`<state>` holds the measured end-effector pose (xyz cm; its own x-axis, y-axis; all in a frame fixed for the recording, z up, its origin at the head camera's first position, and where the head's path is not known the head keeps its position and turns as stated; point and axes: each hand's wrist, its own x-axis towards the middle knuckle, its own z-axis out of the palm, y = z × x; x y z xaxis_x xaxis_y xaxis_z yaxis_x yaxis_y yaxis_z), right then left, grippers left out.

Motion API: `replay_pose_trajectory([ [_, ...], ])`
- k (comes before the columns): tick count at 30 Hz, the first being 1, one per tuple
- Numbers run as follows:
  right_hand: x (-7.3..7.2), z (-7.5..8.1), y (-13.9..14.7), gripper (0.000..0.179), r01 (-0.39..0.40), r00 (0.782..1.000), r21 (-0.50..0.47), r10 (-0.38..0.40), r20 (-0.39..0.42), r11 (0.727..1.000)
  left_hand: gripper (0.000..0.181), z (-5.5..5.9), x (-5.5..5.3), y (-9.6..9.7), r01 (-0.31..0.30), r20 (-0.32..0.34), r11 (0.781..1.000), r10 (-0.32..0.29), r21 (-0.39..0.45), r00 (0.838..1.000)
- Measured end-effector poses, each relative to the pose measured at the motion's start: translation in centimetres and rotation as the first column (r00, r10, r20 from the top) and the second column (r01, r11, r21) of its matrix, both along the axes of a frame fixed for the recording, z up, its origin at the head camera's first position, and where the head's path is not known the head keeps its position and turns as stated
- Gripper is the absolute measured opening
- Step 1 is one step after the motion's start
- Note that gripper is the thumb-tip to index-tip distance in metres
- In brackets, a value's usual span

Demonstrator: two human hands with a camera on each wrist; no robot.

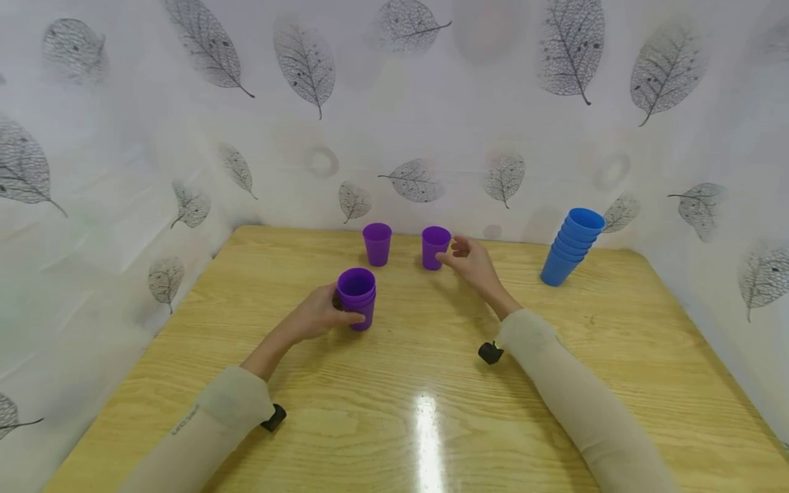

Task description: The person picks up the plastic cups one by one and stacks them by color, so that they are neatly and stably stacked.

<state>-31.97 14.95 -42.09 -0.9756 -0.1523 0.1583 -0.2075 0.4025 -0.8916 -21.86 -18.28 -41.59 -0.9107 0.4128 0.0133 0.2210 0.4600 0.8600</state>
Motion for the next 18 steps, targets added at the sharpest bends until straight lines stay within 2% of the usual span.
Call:
replay_pose_trajectory([
  [11, -1.3, -0.2, -1.4, 0.076, -0.003, 1.000, -0.074, 0.003, -0.004, 0.997, 0.065, -0.1, 0.0, 0.0, -0.008, 0.003, 1.000, 0.008, 0.006, 1.000],
  [18, -1.7, -0.3, -1.7, 0.070, -0.013, 1.000, -0.081, 0.012, -0.011, 0.997, 0.065, 0.0, 0.1, 0.1, 0.003, -0.001, 1.000, -0.003, 0.005, 1.000],
])
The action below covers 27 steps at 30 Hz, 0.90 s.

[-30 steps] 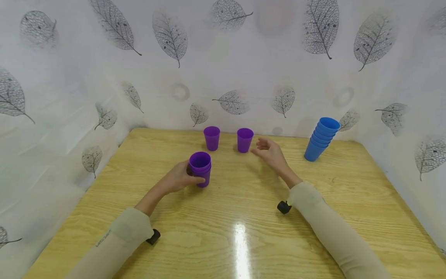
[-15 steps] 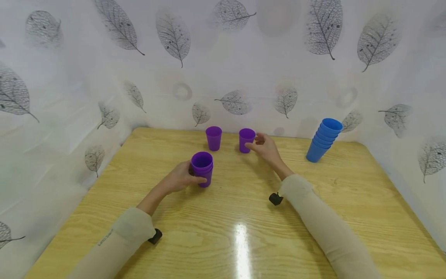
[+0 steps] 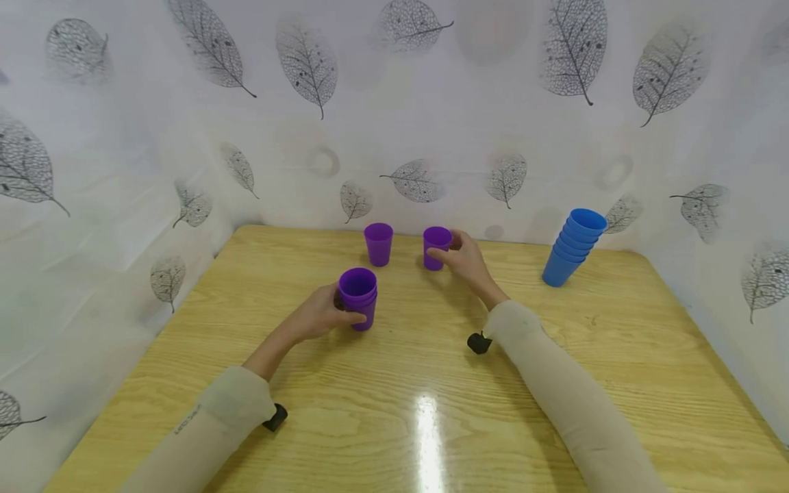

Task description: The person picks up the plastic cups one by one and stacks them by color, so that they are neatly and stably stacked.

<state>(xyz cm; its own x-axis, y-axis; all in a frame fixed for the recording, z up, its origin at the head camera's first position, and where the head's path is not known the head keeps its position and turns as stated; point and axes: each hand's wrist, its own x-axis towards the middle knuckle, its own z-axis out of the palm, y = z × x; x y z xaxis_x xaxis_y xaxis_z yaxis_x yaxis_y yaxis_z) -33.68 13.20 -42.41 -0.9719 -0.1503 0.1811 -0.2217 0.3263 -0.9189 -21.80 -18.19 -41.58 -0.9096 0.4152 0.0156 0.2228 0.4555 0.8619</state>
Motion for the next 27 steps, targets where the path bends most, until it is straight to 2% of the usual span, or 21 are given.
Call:
replay_pose_trajectory([
  [7, -0.2, 0.0, -0.3, 0.063, -0.012, 1.000, -0.013, 0.012, -0.021, 1.000, 0.065, -0.1, -0.1, 0.0, -0.001, -0.004, 1.000, 0.001, -0.005, 1.000],
  [12, 0.0, -0.1, -0.2, 0.061, -0.008, 1.000, 0.024, 0.008, -0.028, 1.000, 0.065, -0.1, -0.1, -0.1, -0.005, -0.006, 1.000, 0.005, -0.001, 1.000],
  [19, 0.8, 0.2, 0.6, 0.063, -0.009, 1.000, 0.054, 0.009, 0.005, 0.999, 0.064, -0.1, 0.0, -0.1, -0.001, -0.012, 1.000, 0.001, 0.009, 1.000],
  [27, 2.2, 0.9, 1.7, 0.061, -0.047, 0.999, 0.063, 0.048, -0.013, 0.997, 0.065, -0.2, 0.0, -0.1, 0.003, -0.011, 1.000, -0.003, 0.012, 1.000],
])
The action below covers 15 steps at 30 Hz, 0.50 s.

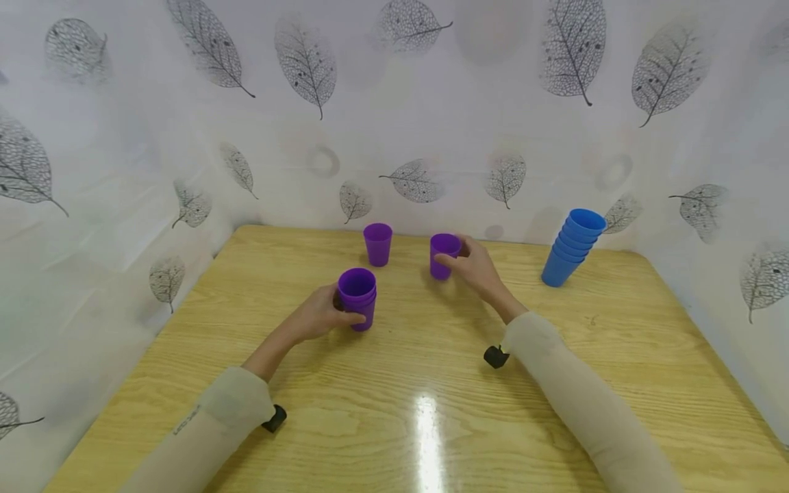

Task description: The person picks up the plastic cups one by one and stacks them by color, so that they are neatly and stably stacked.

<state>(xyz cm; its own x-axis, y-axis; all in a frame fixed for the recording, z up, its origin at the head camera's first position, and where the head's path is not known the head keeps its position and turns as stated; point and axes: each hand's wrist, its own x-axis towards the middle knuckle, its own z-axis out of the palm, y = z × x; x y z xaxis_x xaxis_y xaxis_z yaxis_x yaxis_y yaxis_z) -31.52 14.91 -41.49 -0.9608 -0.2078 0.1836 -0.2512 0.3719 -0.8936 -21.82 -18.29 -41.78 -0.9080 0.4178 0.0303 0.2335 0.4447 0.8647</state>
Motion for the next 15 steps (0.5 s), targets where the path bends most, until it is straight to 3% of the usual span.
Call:
replay_pose_trajectory([
  [7, 1.7, 0.8, 0.8, 0.064, -0.022, 0.999, -0.042, 0.024, 0.047, 0.999, 0.065, 0.0, 0.1, 0.0, -0.002, -0.001, 1.000, 0.002, 0.001, 1.000],
  [15, 3.7, 1.6, 1.4, 0.060, -0.072, 0.997, -0.028, 0.073, 0.023, 0.997, 0.065, 0.1, 0.0, 0.1, 0.001, 0.005, 1.000, -0.001, 0.000, 1.000],
])
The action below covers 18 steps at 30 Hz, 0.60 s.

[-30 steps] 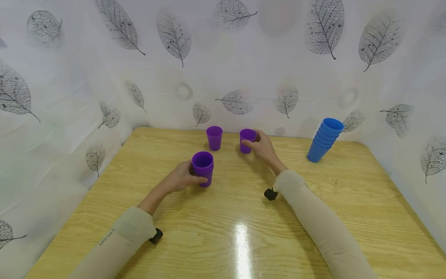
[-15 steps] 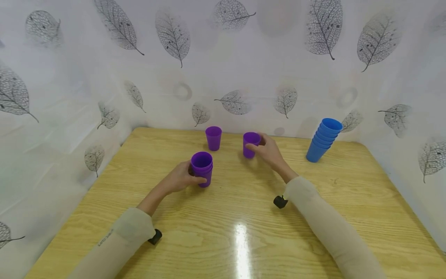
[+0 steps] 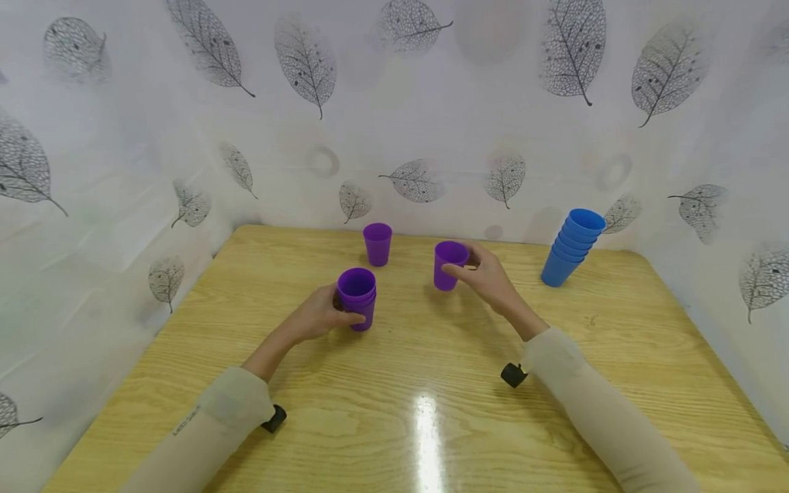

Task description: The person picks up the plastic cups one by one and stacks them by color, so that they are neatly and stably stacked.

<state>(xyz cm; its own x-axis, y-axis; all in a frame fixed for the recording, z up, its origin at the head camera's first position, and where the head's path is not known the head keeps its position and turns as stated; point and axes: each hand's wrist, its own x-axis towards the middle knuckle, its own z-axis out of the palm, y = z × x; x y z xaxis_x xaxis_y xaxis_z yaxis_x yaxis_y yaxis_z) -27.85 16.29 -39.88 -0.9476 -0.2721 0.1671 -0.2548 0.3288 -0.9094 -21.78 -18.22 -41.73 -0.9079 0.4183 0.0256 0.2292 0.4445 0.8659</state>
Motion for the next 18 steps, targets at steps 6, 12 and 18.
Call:
replay_pose_trajectory([
  [6, 1.1, 0.4, 0.5, 0.061, -0.040, 0.999, 0.011, 0.040, 0.005, 0.999, 0.064, 0.0, -0.1, 0.1, 0.001, 0.004, 1.000, -0.001, 0.005, 1.000],
  [12, 2.0, 1.0, 0.7, 0.061, -0.057, 0.998, 0.017, 0.057, 0.014, 0.998, 0.064, 0.0, -0.1, 0.0, 0.009, -0.001, 1.000, -0.009, 0.015, 1.000],
  [18, 3.1, 1.7, 0.7, 0.059, -0.076, 0.997, 0.019, 0.076, 0.004, 0.997, 0.063, 0.0, -0.1, 0.0, 0.012, -0.005, 1.000, -0.012, 0.013, 1.000],
])
